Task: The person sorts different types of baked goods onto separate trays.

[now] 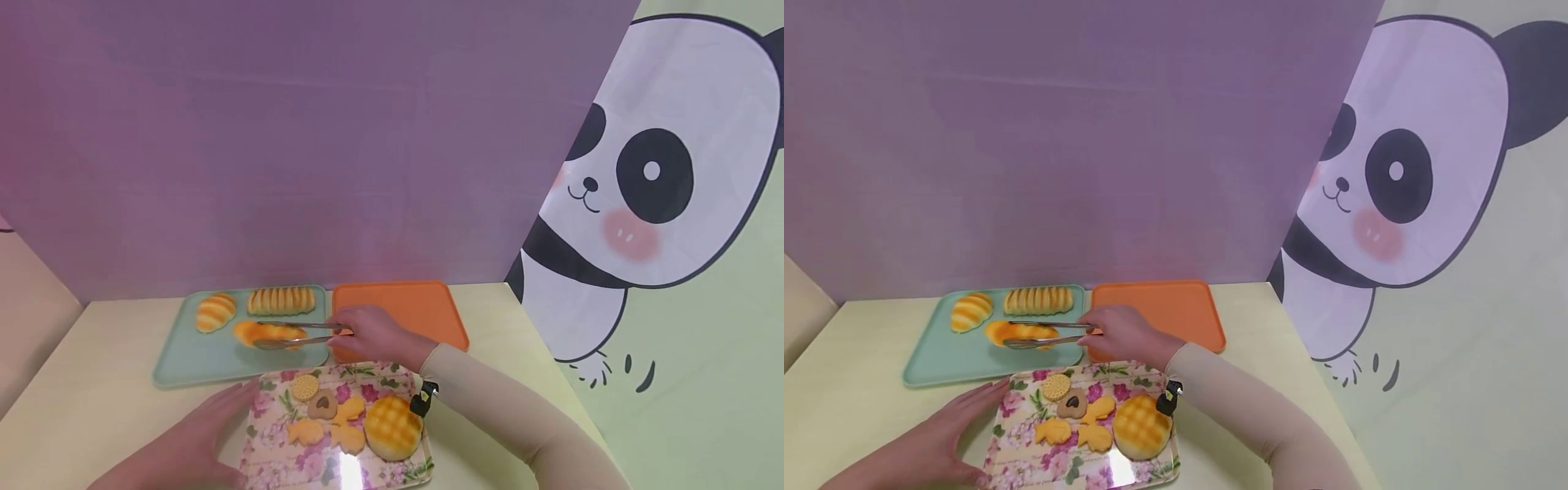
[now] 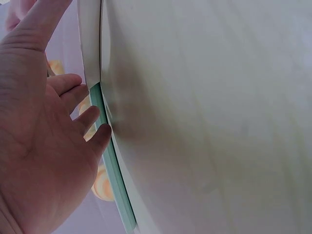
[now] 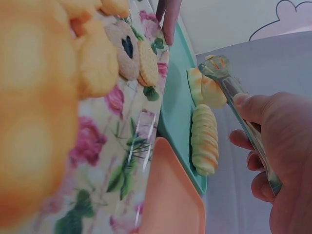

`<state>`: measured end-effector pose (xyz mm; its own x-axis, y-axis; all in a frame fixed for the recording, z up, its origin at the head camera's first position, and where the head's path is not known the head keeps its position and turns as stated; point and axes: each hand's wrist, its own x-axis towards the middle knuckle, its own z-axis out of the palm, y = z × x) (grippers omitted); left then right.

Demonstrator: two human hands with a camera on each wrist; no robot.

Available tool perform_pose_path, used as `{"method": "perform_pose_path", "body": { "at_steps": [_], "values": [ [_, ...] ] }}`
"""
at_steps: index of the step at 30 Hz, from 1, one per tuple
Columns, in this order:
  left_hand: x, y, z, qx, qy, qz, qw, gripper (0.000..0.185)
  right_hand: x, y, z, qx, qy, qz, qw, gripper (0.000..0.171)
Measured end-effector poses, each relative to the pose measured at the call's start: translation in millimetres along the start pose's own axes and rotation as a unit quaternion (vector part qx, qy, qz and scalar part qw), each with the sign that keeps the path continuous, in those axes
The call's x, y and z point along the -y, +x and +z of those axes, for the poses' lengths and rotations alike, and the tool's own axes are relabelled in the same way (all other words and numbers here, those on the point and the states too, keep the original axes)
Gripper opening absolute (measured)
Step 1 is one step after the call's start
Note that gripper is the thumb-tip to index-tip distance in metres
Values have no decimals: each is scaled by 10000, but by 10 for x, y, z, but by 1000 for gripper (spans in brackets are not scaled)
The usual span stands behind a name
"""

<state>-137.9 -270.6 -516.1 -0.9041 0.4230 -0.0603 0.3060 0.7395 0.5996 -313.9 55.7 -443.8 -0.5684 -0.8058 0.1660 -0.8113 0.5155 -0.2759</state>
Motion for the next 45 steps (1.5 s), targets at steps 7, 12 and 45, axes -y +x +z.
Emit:
{"method": "perform_pose_path", "body": {
  "at_steps": [7,12,45],
  "values": [
    [23,21,-8,25,88,87,9999,140,-7,290,72,286,-44,168,9994,39],
    [16,44,-19,143,-45,-18,9999,140,-44,445,119,321,-73,243,9992,41],
    [30,60,-49,240,-209,-301,9990,142,-80,674,308,623,299,711,9951,44]
  ]
}}
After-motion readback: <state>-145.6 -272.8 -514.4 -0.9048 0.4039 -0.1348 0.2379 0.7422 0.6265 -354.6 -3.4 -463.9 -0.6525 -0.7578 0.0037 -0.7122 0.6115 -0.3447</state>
